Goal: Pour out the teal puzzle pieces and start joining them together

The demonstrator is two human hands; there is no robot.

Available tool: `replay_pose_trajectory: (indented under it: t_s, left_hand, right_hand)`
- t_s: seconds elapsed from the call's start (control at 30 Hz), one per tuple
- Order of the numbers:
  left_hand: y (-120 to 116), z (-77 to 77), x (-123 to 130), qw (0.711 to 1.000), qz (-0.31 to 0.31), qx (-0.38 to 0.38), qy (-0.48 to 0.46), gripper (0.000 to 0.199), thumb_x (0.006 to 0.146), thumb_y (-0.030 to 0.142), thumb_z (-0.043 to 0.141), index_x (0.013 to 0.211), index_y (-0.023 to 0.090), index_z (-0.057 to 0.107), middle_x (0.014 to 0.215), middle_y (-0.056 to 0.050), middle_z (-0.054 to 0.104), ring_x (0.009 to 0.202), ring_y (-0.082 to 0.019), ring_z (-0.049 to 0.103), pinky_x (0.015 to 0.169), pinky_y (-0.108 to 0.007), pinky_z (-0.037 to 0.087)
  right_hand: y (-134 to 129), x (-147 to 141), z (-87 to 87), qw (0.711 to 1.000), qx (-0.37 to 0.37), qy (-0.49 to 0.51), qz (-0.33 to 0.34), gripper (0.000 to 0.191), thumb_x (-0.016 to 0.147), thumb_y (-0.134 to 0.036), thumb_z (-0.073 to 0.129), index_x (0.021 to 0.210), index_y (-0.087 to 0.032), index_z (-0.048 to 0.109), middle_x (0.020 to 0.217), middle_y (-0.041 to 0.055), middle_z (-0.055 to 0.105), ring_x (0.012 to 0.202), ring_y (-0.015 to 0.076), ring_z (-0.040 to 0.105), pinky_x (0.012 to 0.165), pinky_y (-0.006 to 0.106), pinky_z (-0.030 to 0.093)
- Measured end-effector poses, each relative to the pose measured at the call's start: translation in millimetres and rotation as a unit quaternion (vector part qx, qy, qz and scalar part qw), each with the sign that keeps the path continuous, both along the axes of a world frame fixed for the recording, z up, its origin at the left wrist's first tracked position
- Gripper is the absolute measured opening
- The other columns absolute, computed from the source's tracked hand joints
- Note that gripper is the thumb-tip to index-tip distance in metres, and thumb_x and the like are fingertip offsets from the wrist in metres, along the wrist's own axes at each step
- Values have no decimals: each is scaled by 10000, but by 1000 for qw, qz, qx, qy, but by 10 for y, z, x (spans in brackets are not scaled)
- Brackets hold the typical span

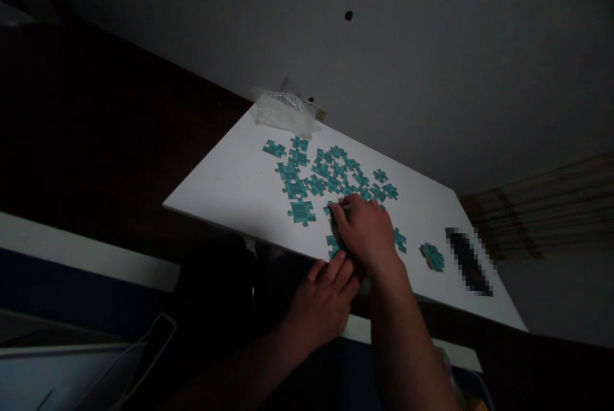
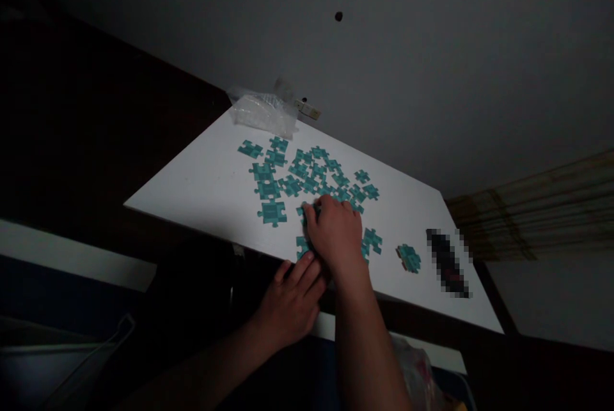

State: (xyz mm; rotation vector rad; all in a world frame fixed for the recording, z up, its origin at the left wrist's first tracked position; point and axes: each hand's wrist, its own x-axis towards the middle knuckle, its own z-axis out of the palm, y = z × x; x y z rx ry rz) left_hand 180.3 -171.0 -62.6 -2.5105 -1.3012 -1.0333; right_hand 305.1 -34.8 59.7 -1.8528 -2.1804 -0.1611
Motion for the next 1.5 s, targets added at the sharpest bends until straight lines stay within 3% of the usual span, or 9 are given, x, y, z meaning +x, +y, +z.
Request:
replay_pose_trajectory:
  t_s: [0.1,0.27,0.57,0.77,0.93,1.03,1.13,1.27,1.5]
  left_hand:
    - [-6,29,-9,1000,3,-5,-4,497,1085,412,731,1560,394,875,1781,-30,737,1816,-320,446,1292,-508,521]
    - [-10,57,-12,1000,11,-3,-15,543,1097,408,716,1625,378,840,1778,-16,751,1776,-299,488,1259,-500,534]
    - [-19,105,-19,1000,13,-18,-20,584,1108,376,740,1686,321,800,1782,-37,770,1731,-294,572,1326,-503,506]
    - [-20,169,-46,996,8,-94,8,740,1094,379,755,1830,382,681,1892,-23,665,1719,-325,643,1322,-546,595]
    - [-122,370,-82,991,-8,-133,-7,740,1101,341,718,1839,313,666,1951,-66,583,1789,-379,574,1353,-658,572]
    - [-149,548,-221,992,-6,-124,-32,698,1091,334,720,1788,326,693,1949,-99,590,1795,-434,553,1345,-741,524]
    - [44,705,-518,989,67,-109,-75,623,1076,294,721,1698,328,733,1860,-140,684,1749,-465,584,1391,-737,460]
    - [565,866,-1025,971,166,-146,-86,536,1052,310,718,1582,242,756,1572,-186,812,1476,-452,722,1276,-668,566]
    - [1194,1177,-1558,963,119,-240,-28,673,1023,494,823,1642,252,719,1617,-177,719,1501,-456,647,1332,-689,569]
  right_hand:
    - [-29,87,83,999,-7,25,42,367,1226,-364,492,1257,-251,840,1206,173,900,1133,377,781,1044,575,620]
    - [-121,231,139,977,-90,76,177,504,1106,-250,620,1575,-302,798,1631,95,838,1522,360,708,1300,608,581]
    - [-247,354,100,990,-17,85,108,377,1203,-412,595,1381,-269,895,1493,146,895,1451,391,752,1312,658,548]
    - [-492,845,-36,971,115,210,0,382,1157,-522,599,1184,-271,886,1215,145,920,1216,399,796,1115,621,638]
    - [-520,1140,-211,961,83,254,-65,307,1110,-573,633,1109,-383,875,1222,183,888,1244,467,777,1116,697,638]
    - [-497,1130,-252,961,62,262,-67,351,1096,-593,634,1156,-348,878,1274,185,901,1286,452,763,1161,665,622]
    - [-483,1077,-266,967,56,244,-38,434,1085,-582,623,1194,-247,876,1263,181,917,1316,435,741,1210,645,583]
    - [-488,1056,-278,972,46,231,-7,445,1106,-568,628,1211,-221,886,1273,188,917,1312,427,731,1208,631,565]
    - [-516,1108,-292,966,62,249,1,404,1111,-593,658,1208,-273,884,1247,158,923,1296,433,743,1184,655,586]
